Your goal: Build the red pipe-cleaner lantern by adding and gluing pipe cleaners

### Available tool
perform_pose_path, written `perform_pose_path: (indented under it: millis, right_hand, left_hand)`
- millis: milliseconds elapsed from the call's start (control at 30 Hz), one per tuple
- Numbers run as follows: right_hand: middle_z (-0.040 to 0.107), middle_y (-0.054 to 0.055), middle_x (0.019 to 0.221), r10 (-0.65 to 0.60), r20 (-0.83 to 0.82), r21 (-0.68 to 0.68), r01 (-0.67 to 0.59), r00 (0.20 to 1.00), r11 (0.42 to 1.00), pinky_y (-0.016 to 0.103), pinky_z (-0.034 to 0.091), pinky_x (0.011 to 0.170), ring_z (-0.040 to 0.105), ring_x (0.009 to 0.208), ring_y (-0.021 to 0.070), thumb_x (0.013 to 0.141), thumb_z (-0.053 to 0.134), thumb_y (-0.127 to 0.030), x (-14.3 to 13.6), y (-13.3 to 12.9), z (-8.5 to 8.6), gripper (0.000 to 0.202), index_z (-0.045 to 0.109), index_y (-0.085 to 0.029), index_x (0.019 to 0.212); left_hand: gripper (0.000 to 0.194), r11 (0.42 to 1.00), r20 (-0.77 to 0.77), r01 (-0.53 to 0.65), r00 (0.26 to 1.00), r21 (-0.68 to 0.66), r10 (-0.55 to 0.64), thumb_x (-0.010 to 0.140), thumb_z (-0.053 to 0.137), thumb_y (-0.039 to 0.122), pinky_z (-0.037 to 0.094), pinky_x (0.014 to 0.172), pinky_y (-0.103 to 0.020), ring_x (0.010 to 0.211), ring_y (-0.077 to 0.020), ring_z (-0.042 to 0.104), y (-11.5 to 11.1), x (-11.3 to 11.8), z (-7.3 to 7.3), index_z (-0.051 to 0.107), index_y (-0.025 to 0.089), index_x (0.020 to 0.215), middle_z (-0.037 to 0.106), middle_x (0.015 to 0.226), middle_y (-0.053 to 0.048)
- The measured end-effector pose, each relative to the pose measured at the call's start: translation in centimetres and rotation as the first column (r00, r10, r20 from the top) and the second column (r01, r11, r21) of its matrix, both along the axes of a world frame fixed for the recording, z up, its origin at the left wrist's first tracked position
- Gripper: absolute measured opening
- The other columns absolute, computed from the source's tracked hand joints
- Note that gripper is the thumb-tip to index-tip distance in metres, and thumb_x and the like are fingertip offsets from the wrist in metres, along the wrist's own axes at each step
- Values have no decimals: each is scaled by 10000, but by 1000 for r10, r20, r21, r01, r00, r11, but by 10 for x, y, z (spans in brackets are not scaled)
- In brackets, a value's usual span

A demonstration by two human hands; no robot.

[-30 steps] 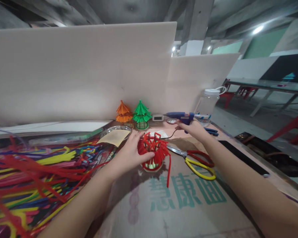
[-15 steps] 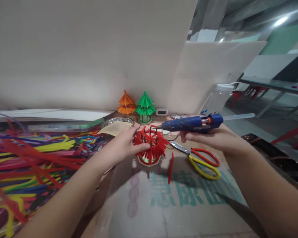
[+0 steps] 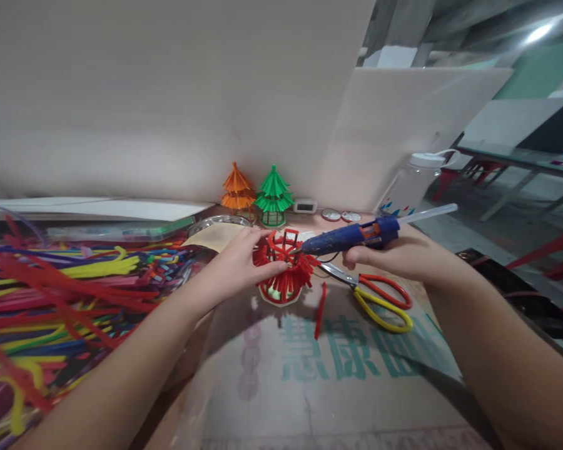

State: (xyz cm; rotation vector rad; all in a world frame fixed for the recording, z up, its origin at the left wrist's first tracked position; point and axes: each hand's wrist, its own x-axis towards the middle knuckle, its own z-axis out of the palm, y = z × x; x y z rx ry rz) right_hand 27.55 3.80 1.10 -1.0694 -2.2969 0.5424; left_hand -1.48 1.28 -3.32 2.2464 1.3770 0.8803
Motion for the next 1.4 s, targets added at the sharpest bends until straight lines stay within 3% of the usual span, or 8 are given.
perform_pose_path:
  millis: [167,400,533,700,833,1033,1400]
  right_hand:
    - [753,16,1185,111,-22,-77,-112,994,991,423,541,1028,697,1107,281,825,719,-563,1,4,2,471,717,-313,1225]
    - [775,31,1083,32,-2,-55,-32,999,998,383,573,909,715,1001,279,810,713,-591,0,-1,2,477,744,-290,1178]
    - [776,19,957,14,25,-54,-12,1000,998,351,563,842,713,934,262,830,683,-590,-2,-2,2,470,745,-293,1189]
    - [671,-10,628,-30,70,-46,33,997,998,300,495,606,632,632,201,841,646,-616,-2,-3,3,523,734,-232,1184]
    - [628,-27,575,-29,91,-44,34,995,998,288,466,569,588,563,178,851,637,-605,-2,-3,3,474,734,-240,1137]
    - [723,25,772,-44,99,27,42,994,999,342,547,731,689,788,247,815,666,-621,-5,-2,4,430,746,-249,1014]
    - [773,41,894,-36,92,15,35,995,999,427,585,912,715,1023,309,838,670,-588,-4,-1,3,410,753,-266,1077]
  left_hand:
    - [480,1000,-2,9,1000,29,-9,901,665,519,459,1005,-409,1147,-270,568,4,3,-7,633,216,1272,620,1185,-79]
    - [443,996,-65,-11,998,92,17,913,646,524,463,953,-430,1069,-278,550,6,5,-13,653,191,1206,590,1114,-91]
    - [423,995,-69,5,998,102,2,918,642,526,460,953,-429,1056,-273,551,5,6,-11,651,199,1187,590,1085,-80]
    - [439,996,-67,8,998,91,-2,915,654,522,463,946,-422,1055,-269,551,5,5,-11,644,205,1218,587,1092,-77]
    - [461,996,-69,6,998,93,0,911,656,534,464,938,-422,1051,-268,551,6,4,-13,640,204,1234,587,1098,-80]
    - [446,996,-69,1,998,85,5,915,647,539,462,933,-420,1052,-271,551,5,5,-10,646,202,1208,585,1094,-80]
    - [470,995,-68,12,998,101,-5,908,653,539,467,943,-430,1057,-270,552,7,3,-14,628,220,1251,589,1086,-76]
